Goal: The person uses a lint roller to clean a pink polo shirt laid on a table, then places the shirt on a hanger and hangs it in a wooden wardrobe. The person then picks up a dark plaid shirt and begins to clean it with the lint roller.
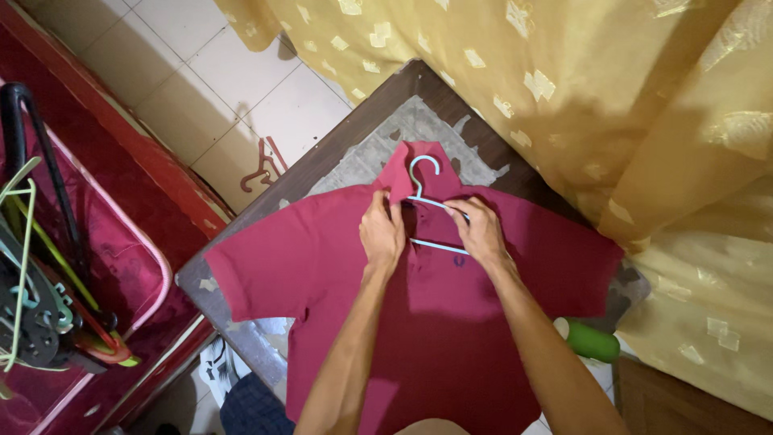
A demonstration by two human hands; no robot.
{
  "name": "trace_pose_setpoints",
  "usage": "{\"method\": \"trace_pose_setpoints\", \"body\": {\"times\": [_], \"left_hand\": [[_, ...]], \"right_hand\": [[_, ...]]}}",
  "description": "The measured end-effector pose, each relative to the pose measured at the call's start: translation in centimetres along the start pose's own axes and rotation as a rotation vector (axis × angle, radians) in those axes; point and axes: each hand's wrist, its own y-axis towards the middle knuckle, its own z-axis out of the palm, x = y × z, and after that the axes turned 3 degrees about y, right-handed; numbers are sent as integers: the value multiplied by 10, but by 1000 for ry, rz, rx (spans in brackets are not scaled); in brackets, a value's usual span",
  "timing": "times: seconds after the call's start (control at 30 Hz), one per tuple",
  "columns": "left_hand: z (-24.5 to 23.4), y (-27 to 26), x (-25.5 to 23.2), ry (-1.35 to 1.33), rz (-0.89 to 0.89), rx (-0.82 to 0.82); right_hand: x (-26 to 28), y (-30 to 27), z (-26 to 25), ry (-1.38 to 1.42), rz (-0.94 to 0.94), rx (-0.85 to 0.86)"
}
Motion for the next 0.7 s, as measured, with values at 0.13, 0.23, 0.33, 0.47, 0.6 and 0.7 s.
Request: {"method": "trace_pose_setpoints", "body": {"times": [0.13, 0.23, 0.33, 0.47, 0.6, 0.7], "left_hand": [[-8, 6, 3, -102, -159, 45], [-9, 8, 14, -130, -155, 5], [-5, 9, 27, -71, -26, -74], [-8, 8, 30, -13, -55, 5], [-17, 3, 19, 65, 60, 43], [-18, 5, 14, 351, 200, 131]], "right_hand": [[6, 12, 17, 18, -45, 16], [14, 19, 29, 23, -30, 26], [16, 24, 41, 54, 9, 31], [4, 28, 55, 47, 15, 58], [-8, 36, 62, 27, 87, 10], [-6, 45, 62, 1, 249, 63]]}}
